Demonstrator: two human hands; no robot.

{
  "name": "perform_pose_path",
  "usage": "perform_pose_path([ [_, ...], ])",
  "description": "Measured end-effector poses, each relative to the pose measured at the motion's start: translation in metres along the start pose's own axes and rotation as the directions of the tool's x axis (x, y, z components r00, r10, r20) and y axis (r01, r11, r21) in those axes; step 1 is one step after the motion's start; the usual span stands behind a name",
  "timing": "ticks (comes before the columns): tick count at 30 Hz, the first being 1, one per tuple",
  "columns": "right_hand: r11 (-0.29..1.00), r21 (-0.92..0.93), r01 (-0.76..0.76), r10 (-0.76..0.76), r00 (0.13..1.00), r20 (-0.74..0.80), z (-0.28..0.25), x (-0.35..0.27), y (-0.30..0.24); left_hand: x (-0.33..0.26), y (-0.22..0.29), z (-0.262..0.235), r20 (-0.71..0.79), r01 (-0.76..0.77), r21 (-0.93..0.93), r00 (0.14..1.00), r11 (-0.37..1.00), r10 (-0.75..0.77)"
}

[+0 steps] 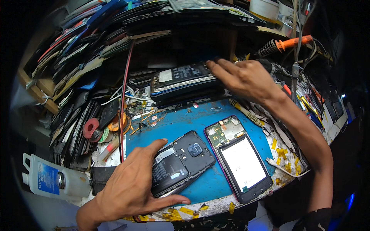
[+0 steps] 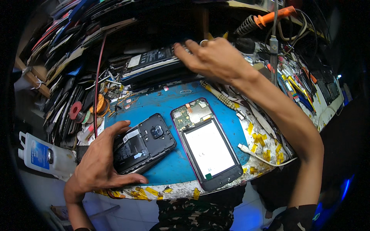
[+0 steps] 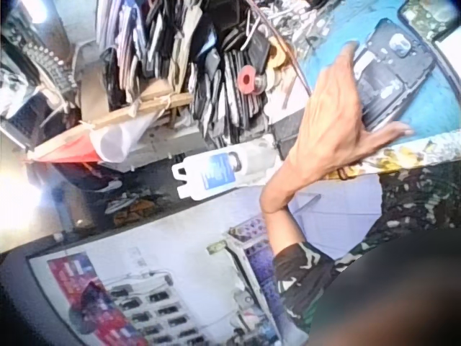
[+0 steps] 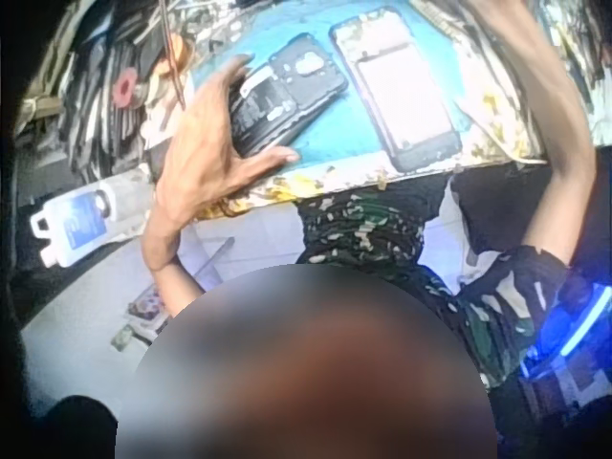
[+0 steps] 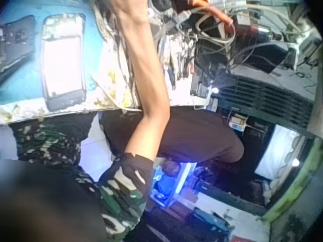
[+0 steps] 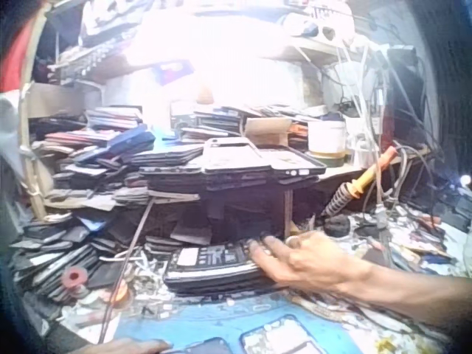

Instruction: The person disassembles and reassembles several smartphones on a cluttered workbench. They remove back covers, disconnect and reconnect internal components, and handle multiple devices one at a time. The person also connects a charging cable to one phone to test it.

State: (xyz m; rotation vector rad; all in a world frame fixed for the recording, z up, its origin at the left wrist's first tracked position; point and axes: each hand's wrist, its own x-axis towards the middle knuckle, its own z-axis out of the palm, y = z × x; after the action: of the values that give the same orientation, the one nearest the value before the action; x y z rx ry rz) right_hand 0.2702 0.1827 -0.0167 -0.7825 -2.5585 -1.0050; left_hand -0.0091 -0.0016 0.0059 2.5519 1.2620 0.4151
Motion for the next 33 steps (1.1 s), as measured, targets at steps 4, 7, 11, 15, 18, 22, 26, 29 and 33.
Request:
perform_pose_path([
  [4,0.994,-0.098,0.045,-0.058,0.989,-0.134,-0.019,-0.002,0.012,-0.001,-0.003,0.001,-0.025,-0.013,-0.033,1.000,0.999,0.012],
  [7,0.997,-0.051,0.050,-0.056,0.991,-0.121,-0.045,-0.019,0.015,-0.002,-0.004,-0.001,-0.024,-0.004,-0.039,1.000,0.999,0.003],
  [11,0.998,-0.011,0.058,-0.059,0.993,-0.104,-0.082,-0.058,0.008,-0.005,-0.007,-0.003,-0.027,0.008,-0.057,1.000,0.998,-0.009],
  [15,0.987,0.079,0.142,-0.130,0.981,-0.146,-0.102,-0.091,-0.004,-0.007,-0.008,-0.003,-0.007,0.042,-0.065,0.999,0.997,-0.043],
  [18,0.986,0.126,0.113,-0.100,0.990,-0.101,-0.116,-0.110,-0.018,-0.006,-0.007,-0.002,-0.012,0.043,-0.056,0.999,0.998,-0.044],
  [22,0.976,0.191,0.108,-0.095,0.993,-0.074,-0.124,-0.121,-0.030,-0.003,-0.004,-0.002,-0.042,0.040,-0.045,0.998,0.998,-0.042],
  [26,0.966,0.234,0.107,-0.088,0.992,-0.089,-0.126,-0.120,-0.038,-0.001,-0.002,0.000,-0.033,0.124,-0.078,0.991,0.989,-0.126],
  [29,0.967,0.226,0.118,-0.098,0.991,-0.096,-0.129,-0.118,-0.041,-0.002,-0.002,-0.001,-0.030,0.140,-0.089,0.989,0.986,-0.143],
  [33,0.969,0.219,0.116,-0.097,0.991,-0.093,-0.133,-0.120,-0.043,-0.004,-0.004,-0.003,-0.053,0.228,-0.092,0.971,0.969,-0.233],
])
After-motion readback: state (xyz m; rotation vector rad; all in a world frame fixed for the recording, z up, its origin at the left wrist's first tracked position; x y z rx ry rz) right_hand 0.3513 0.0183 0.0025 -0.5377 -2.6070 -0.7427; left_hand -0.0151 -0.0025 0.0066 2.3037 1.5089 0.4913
